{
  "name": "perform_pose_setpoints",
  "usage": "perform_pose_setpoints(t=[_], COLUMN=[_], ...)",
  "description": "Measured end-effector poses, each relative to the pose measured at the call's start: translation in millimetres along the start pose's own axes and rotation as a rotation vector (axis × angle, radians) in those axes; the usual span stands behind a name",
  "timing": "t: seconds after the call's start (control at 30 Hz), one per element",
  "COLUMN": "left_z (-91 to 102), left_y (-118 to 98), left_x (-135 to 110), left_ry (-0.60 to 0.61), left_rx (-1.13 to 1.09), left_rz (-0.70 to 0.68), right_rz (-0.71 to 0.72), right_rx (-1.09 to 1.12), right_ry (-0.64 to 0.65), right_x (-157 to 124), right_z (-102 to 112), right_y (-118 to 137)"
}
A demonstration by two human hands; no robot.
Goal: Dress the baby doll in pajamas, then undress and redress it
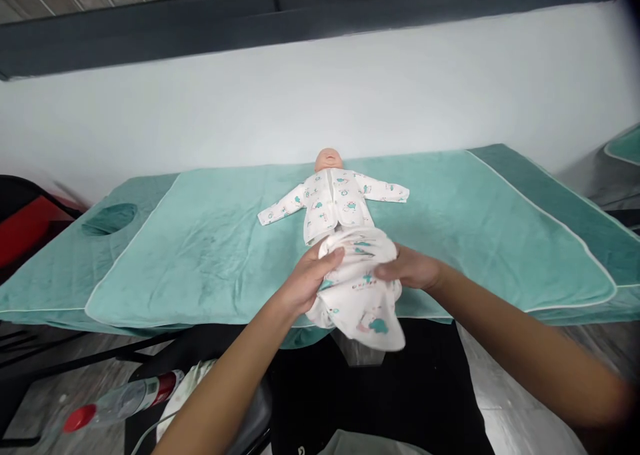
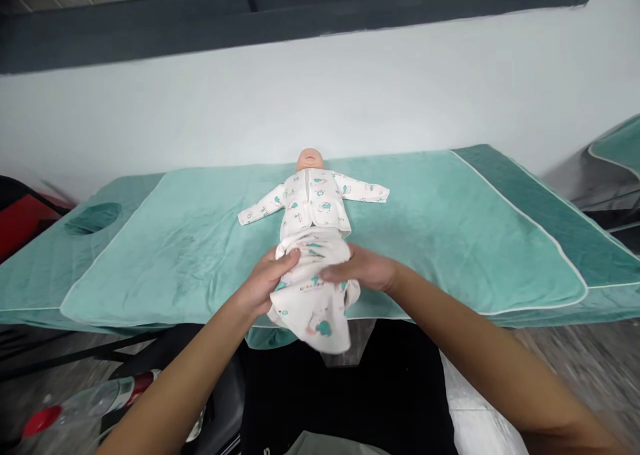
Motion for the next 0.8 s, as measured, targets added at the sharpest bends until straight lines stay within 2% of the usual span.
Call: perform_pose_setpoints(t=[0.07,0.17,0.23,0.3,0.37,0.43,0.53,0.6,0.73,0.8], left_z=[8.1,19.3,22.5,20.5,14.5,7.2,0.8,1.0,2.9,1.5], left_y=[-1.9,-3.1,-0.5,4.8,10.7,16.1,22.7,25.3,28.4,31.1], left_x=[-5.7,-9.2,-7.1,-4.1,-4.3,-9.8,-23.3,-28.7,-22.2,-14.5], left_ry=[0.149,0.348,0.329,0.244,0.173,0.181,0.328,0.365,0.210,0.160], left_rx=[0.149,0.431,0.616,0.797,0.960,1.052,1.101,1.103,1.083,1.118], left_rz=[0.091,0.185,0.167,0.122,0.060,0.008,0.024,0.027,-0.015,-0.023], right_rz=[0.007,-0.178,-0.222,-0.183,-0.161,-0.189,-0.239,-0.213,-0.061,-0.009], right_rx=[0.045,-0.112,-0.188,-0.184,-0.146,-0.077,0.019,-0.003,-0.249,-0.424], right_ry=[-0.101,-0.062,-0.152,-0.324,-0.420,-0.365,-0.154,-0.135,-0.462,-0.554], right_x=[-9.1,-20.9,-24.2,-25.1,-26.9,-31.7,-42.6,-47.2,-43.0,-37.4], right_z=[12.4,22.7,23.9,21.7,16.9,9.8,-1.0,-3.0,8.6,15.2], right_y=[-10.6,-34.9,-51.7,-66.2,-77.8,-86.4,-95.5,-100.7,-108.7,-110.6])
Point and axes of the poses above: each hand's wrist, its own x-axis towards the middle knuckle, its own z-axis out of the back of the hand, y = z × x, the point moved 1 cm from there along x, towards the middle knuckle, and after that the axes turned 8 degrees about -y, right-handed, at the moved point
